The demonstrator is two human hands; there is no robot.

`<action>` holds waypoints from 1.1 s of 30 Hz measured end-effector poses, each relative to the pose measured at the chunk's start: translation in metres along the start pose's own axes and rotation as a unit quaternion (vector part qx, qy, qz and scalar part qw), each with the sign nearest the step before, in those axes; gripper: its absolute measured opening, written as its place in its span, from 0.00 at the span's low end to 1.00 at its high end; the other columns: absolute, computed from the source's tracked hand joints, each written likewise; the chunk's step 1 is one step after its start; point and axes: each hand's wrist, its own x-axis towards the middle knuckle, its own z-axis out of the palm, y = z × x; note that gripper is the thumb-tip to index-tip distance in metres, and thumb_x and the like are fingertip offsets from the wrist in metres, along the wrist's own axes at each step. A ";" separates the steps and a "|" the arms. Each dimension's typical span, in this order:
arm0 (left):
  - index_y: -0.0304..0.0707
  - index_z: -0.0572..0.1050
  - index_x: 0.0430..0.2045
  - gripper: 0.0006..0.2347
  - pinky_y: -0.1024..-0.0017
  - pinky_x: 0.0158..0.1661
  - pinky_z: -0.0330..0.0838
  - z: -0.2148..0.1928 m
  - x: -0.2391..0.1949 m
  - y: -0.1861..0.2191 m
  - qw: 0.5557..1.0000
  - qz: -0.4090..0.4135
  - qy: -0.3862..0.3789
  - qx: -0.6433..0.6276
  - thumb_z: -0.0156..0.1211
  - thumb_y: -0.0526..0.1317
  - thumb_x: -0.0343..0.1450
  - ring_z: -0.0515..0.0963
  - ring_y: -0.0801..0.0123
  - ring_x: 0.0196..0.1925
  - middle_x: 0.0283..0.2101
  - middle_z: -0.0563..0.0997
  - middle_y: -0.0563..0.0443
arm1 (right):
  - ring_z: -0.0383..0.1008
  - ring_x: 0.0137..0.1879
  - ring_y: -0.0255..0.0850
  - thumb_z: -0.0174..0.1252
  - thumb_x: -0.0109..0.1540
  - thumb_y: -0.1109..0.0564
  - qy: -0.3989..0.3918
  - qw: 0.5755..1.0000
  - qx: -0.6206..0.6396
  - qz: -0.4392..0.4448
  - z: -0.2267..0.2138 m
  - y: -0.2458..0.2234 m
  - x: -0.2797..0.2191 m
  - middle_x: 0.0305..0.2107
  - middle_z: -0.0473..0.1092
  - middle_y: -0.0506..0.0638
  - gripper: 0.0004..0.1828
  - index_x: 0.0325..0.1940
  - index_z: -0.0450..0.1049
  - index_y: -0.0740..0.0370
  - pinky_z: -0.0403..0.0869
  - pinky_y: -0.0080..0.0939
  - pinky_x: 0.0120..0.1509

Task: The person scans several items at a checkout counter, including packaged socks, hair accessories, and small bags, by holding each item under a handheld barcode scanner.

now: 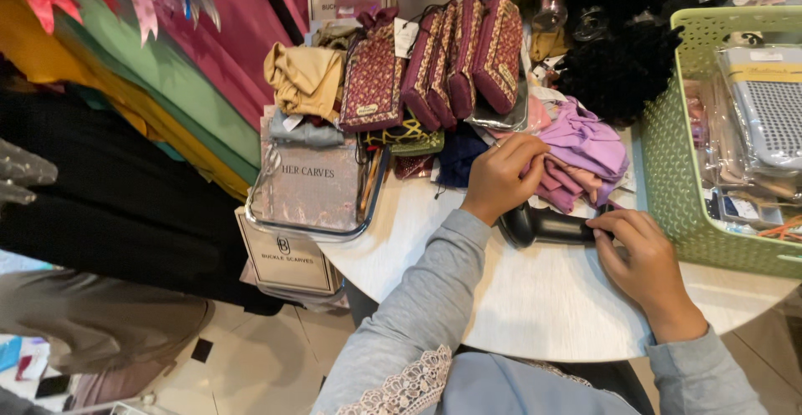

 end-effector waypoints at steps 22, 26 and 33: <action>0.46 0.79 0.32 0.06 0.69 0.42 0.78 0.031 0.026 0.008 0.997 -0.016 0.027 -0.075 0.64 0.31 0.67 0.84 0.61 0.39 0.35 0.81 0.58 | 0.77 0.42 0.54 0.64 0.59 0.63 0.056 0.998 0.007 0.015 0.003 0.002 0.006 0.37 0.76 0.51 0.09 0.42 0.81 0.55 0.76 0.51 0.47; 0.44 0.78 0.28 0.03 0.59 0.38 0.77 0.068 0.032 -0.002 0.987 -0.009 -0.151 -0.045 0.63 0.40 0.66 0.82 0.53 0.37 0.30 0.79 0.50 | 0.77 0.42 0.52 0.64 0.59 0.63 0.050 0.998 0.010 0.021 0.001 -0.001 0.004 0.37 0.76 0.51 0.08 0.41 0.81 0.55 0.76 0.49 0.47; 0.39 0.85 0.43 0.16 0.44 0.68 0.63 0.113 0.061 0.006 0.922 -0.083 -0.360 0.116 0.71 0.45 0.64 0.60 0.40 0.76 0.72 0.62 0.31 | 0.78 0.41 0.51 0.62 0.60 0.63 0.044 0.998 0.025 0.035 -0.001 -0.002 0.009 0.36 0.77 0.50 0.07 0.41 0.82 0.56 0.76 0.48 0.46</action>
